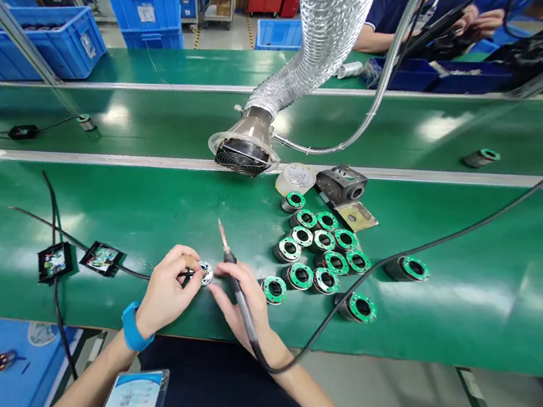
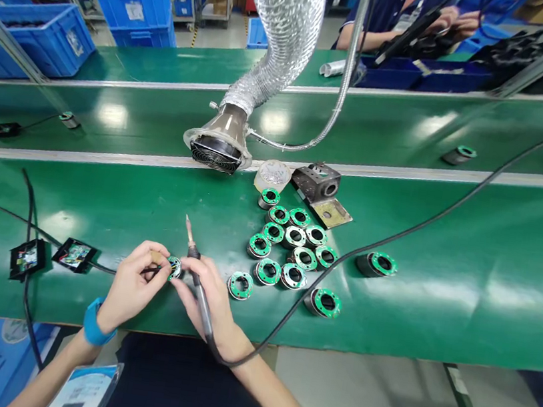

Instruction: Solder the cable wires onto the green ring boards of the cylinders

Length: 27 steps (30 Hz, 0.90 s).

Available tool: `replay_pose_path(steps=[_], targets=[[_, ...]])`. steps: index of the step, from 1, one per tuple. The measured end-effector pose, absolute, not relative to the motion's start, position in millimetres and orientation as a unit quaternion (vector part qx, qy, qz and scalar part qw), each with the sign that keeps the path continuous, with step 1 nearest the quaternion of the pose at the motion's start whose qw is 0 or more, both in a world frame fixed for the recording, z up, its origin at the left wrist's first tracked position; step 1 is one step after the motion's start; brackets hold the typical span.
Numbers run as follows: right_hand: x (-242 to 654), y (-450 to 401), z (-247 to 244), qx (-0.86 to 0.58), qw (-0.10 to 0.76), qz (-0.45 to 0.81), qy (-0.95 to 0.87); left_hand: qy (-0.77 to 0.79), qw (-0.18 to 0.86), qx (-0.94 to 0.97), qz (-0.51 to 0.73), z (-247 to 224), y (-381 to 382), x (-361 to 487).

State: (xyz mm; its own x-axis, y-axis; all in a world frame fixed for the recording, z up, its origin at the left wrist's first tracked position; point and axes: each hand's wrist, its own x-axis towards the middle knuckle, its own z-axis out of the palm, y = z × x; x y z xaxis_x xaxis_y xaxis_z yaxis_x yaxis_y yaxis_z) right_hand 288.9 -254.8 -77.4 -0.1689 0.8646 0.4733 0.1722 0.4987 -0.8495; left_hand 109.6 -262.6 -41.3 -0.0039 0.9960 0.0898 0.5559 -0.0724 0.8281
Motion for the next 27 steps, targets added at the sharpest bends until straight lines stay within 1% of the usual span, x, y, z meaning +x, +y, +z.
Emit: replay_pose_path(steps=[4, 8, 10, 16, 22, 27], targets=[[303.3, -278.6, -79.9, -0.41, 0.582, 0.318, -0.626, 0.613, 0.296, 0.638, 0.36, -42.1, -263.4, 111.2], [306.5, -289.7, -86.1, -0.419, 0.613, 0.306, -0.596, 0.613, 0.281, 0.637, 0.373, -43.1, -263.2, 113.4], [305.6, -289.4, -86.1, -0.423, 0.612, 0.304, -0.595, 0.614, 0.278, 0.636, 0.375, -43.8, -263.1, 114.2], [304.6, -285.7, -79.6, -0.452, 0.569, 0.281, -0.626, 0.61, 0.273, 0.64, 0.379, -44.0, -262.3, 115.6], [304.6, -286.4, -84.0, -0.431, 0.589, 0.268, -0.63, 0.604, 0.238, 0.65, 0.396, -47.8, -262.8, 116.8], [304.4, -288.7, -87.4, -0.422, 0.593, 0.303, -0.615, 0.601, 0.225, 0.652, 0.404, -51.1, -264.5, 116.9]])
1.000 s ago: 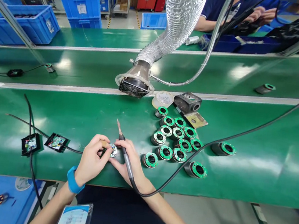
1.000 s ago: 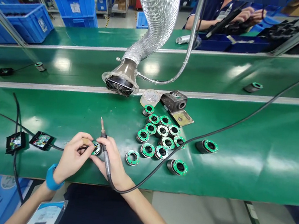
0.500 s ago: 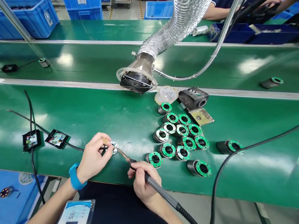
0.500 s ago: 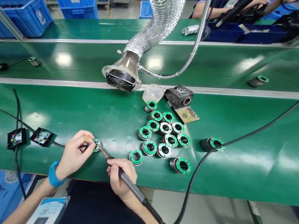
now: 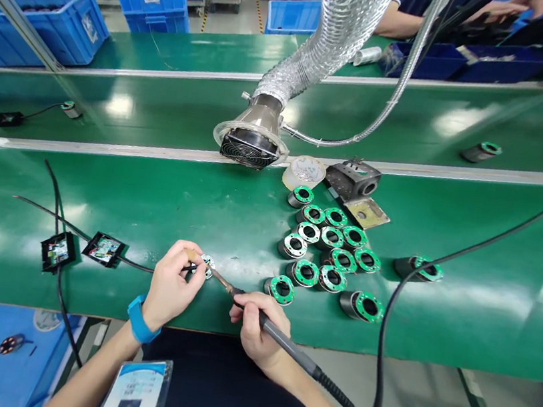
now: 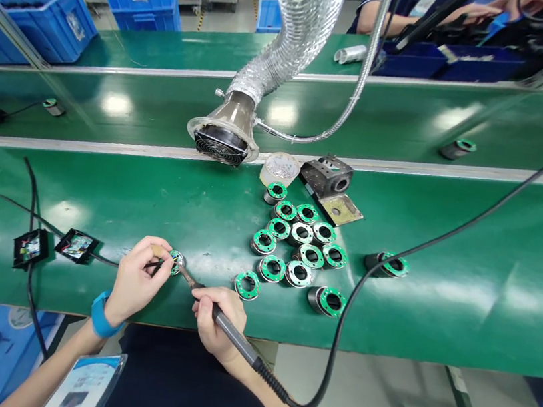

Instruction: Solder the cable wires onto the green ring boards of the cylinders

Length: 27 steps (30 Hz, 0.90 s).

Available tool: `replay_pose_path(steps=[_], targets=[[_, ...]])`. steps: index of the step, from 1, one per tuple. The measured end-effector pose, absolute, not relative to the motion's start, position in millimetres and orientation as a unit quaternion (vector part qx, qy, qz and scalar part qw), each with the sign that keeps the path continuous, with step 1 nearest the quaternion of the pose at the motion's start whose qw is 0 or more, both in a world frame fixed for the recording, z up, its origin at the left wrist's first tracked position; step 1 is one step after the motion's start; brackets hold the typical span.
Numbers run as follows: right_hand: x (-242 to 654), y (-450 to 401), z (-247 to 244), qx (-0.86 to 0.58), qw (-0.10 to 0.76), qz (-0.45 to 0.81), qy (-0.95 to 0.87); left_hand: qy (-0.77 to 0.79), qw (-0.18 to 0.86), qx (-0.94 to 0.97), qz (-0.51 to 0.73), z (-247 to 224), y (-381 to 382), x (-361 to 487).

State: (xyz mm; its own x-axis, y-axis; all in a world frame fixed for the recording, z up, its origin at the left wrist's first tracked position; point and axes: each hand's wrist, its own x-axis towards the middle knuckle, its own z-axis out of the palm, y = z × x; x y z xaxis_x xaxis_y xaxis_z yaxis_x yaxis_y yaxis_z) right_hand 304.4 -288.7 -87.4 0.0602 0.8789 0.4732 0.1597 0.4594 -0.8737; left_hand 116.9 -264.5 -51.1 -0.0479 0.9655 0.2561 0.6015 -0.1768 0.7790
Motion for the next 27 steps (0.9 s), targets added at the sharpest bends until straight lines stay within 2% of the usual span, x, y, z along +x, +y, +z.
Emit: replay_pose_path(steps=[4, 14, 21, 27], targets=[[304.5, -291.0, -92.9, -0.416, 0.619, 0.327, -0.58, 0.603, 0.229, 0.65, 0.403, -50.0, -264.9, 117.8], [302.8, -281.6, -77.5, -0.431, 0.578, 0.326, -0.611, 0.601, 0.25, 0.658, 0.379, -43.0, -261.7, 115.4], [302.0, -282.1, -79.7, -0.439, 0.581, 0.307, -0.612, 0.608, 0.259, 0.659, 0.36, -39.3, -258.9, 115.3], [300.2, -283.8, -87.3, -0.439, 0.593, 0.375, -0.562, 0.61, 0.248, 0.668, 0.347, -35.8, -259.4, 116.9]])
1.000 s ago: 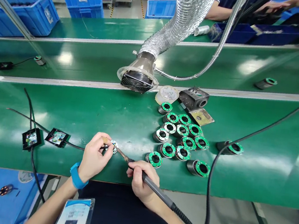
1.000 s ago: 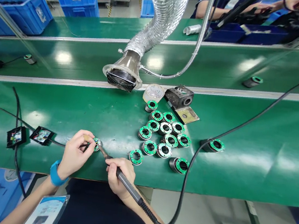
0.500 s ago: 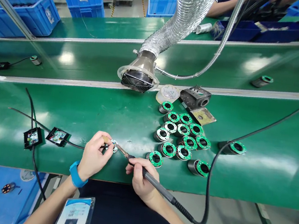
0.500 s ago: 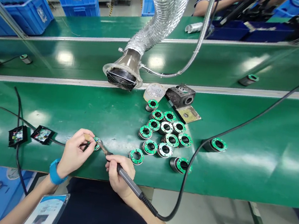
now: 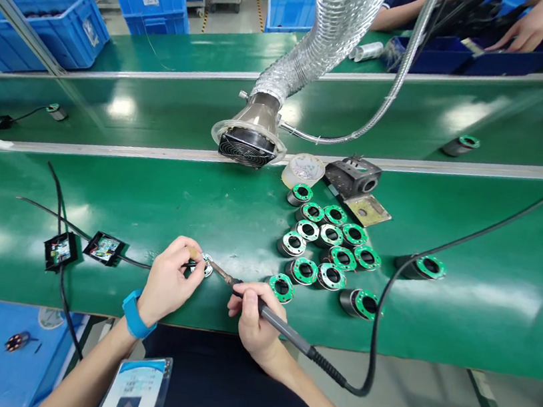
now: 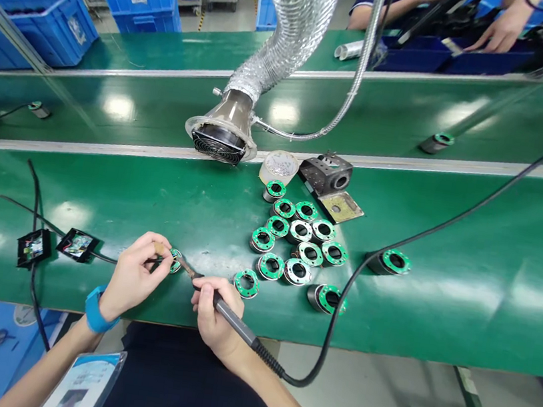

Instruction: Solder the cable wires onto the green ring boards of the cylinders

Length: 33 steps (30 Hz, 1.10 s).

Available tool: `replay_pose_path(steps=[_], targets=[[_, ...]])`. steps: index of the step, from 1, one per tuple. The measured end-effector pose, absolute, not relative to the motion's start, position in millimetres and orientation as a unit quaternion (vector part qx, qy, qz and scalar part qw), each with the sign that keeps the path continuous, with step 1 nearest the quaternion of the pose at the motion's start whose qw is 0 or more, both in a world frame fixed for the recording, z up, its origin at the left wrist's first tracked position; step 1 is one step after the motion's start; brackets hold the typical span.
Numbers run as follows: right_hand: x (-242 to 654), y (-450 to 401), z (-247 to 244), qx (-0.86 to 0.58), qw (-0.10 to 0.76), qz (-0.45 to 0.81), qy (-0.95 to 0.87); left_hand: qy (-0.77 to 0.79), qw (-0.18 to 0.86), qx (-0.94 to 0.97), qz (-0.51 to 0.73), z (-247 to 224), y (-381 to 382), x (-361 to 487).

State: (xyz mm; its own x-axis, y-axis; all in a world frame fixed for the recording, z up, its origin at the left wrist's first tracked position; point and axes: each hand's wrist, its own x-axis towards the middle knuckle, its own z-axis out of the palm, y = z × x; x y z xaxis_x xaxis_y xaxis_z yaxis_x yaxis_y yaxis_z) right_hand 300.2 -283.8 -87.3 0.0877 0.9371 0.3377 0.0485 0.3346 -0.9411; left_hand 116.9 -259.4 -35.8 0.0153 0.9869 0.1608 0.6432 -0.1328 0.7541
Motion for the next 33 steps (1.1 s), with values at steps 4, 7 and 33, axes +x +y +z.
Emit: replay_pose_path(steps=[4, 7, 33], targets=[[301.2, -286.3, -89.6, -0.428, 0.597, 0.384, -0.559, 0.611, 0.237, 0.671, 0.347, -35.1, -260.8, 117.2], [301.8, -287.8, -90.2, -0.432, 0.617, 0.374, -0.542, 0.612, 0.235, 0.673, 0.343, -35.5, -260.2, 117.4], [304.2, -285.1, -84.9, -0.418, 0.589, 0.374, -0.582, 0.589, 0.081, 0.715, 0.367, -38.9, -282.4, 116.2]])
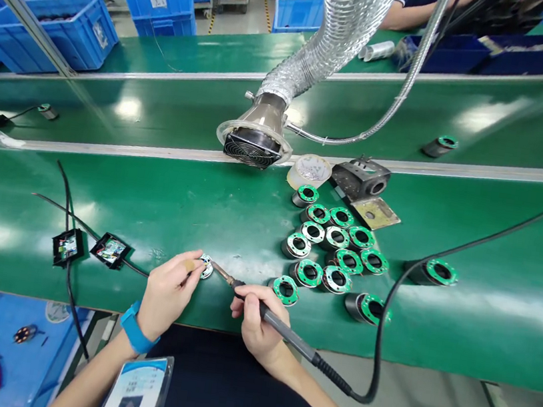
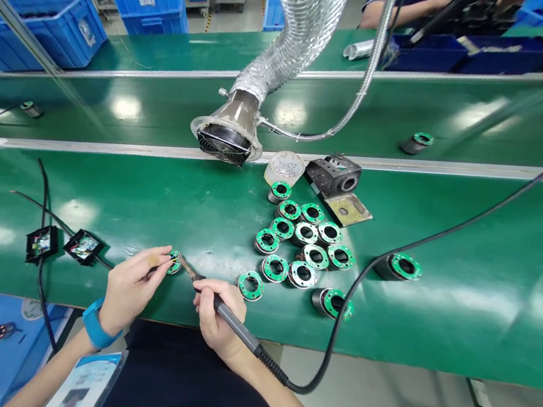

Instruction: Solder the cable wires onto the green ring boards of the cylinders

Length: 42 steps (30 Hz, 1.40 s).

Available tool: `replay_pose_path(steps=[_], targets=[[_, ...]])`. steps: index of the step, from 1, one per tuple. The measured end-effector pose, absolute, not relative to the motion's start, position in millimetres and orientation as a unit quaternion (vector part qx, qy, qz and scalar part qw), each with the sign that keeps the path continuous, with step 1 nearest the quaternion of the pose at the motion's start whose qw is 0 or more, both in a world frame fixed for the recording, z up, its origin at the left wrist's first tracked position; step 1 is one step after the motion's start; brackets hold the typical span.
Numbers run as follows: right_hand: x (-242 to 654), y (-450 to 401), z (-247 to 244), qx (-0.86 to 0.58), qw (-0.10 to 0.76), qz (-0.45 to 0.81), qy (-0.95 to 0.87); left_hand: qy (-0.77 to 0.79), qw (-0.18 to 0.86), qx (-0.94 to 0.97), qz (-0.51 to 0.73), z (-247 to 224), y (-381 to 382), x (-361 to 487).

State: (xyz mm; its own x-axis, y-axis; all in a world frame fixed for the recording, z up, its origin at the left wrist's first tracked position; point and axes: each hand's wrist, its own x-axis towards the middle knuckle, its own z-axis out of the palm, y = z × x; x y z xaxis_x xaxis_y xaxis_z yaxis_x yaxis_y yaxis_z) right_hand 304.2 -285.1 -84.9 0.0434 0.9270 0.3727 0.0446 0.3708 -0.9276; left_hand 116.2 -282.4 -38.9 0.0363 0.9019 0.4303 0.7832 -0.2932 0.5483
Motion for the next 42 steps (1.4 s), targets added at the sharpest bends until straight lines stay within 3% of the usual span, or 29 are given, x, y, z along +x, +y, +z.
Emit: replay_pose_path(steps=[14, 42], targets=[[303.3, -276.0, -85.1, -0.4, 0.57, 0.44, -0.568, 0.576, 0.097, 0.739, 0.336, -32.6, -276.2, 113.3], [305.1, -283.6, -71.0, -0.395, 0.596, 0.393, -0.578, 0.57, 0.081, 0.759, 0.305, -32.1, -273.2, 109.8]])
